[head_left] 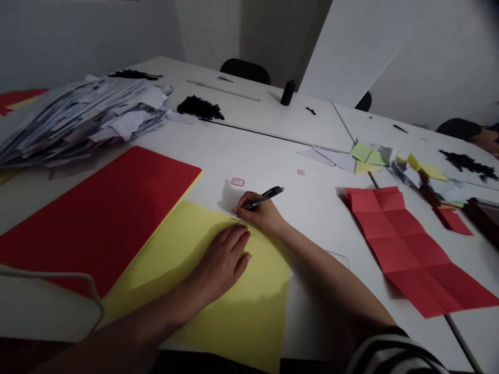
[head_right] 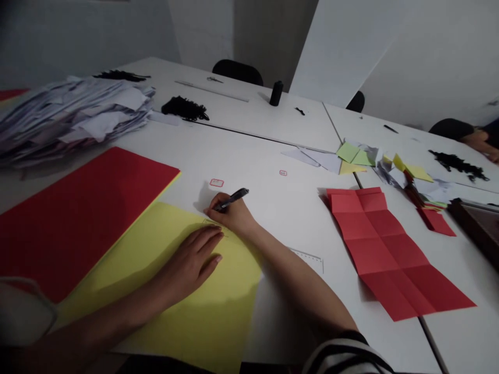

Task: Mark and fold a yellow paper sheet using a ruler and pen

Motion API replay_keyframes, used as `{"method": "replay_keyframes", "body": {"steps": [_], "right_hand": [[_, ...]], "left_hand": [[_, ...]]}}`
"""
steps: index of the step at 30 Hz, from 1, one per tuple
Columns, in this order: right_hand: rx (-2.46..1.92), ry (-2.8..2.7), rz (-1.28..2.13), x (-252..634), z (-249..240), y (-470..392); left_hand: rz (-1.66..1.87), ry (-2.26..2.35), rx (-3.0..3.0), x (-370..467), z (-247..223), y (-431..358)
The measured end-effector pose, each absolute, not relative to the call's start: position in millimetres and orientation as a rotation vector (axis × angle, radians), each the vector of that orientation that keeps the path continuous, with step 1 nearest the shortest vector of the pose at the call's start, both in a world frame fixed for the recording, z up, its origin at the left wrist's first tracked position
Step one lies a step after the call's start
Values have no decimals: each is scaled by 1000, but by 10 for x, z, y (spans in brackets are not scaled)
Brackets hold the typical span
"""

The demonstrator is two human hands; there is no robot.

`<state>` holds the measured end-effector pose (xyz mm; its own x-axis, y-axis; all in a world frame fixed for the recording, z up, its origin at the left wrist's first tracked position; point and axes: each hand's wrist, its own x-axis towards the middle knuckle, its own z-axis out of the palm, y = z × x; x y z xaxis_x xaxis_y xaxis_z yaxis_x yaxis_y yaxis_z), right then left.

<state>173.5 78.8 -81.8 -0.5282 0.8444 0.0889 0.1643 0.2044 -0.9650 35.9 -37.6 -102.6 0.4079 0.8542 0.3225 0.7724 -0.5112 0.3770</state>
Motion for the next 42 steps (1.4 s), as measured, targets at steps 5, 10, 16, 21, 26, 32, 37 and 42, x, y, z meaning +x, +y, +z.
{"method": "replay_keyframes", "body": {"steps": [5, 10, 16, 21, 26, 32, 37, 42], "right_hand": [[-944, -1903, 1248, 1623, -929, 853], [-943, -1929, 1243, 1642, -944, 830], [-916, -1929, 1259, 1634, -952, 823], [-904, -1936, 1245, 1629, -957, 825], [-940, -1956, 1225, 1627, -941, 820], [-928, -1953, 1222, 1635, -940, 815], [-936, -1913, 1243, 1616, -957, 826], [-944, -1638, 1352, 1731, -758, 900]], "left_hand": [[709, 1446, 2454, 366, -999, -385], [681, 1457, 2475, 368, -996, -385], [659, 1456, 2506, 374, -999, -380], [686, 1459, 2473, 376, -1006, -375], [706, 1450, 2439, 379, -1000, -374], [709, 1446, 2439, 380, -998, -377], [709, 1451, 2432, 380, -1000, -371], [677, 1452, 2467, 373, -1003, -378]]}}
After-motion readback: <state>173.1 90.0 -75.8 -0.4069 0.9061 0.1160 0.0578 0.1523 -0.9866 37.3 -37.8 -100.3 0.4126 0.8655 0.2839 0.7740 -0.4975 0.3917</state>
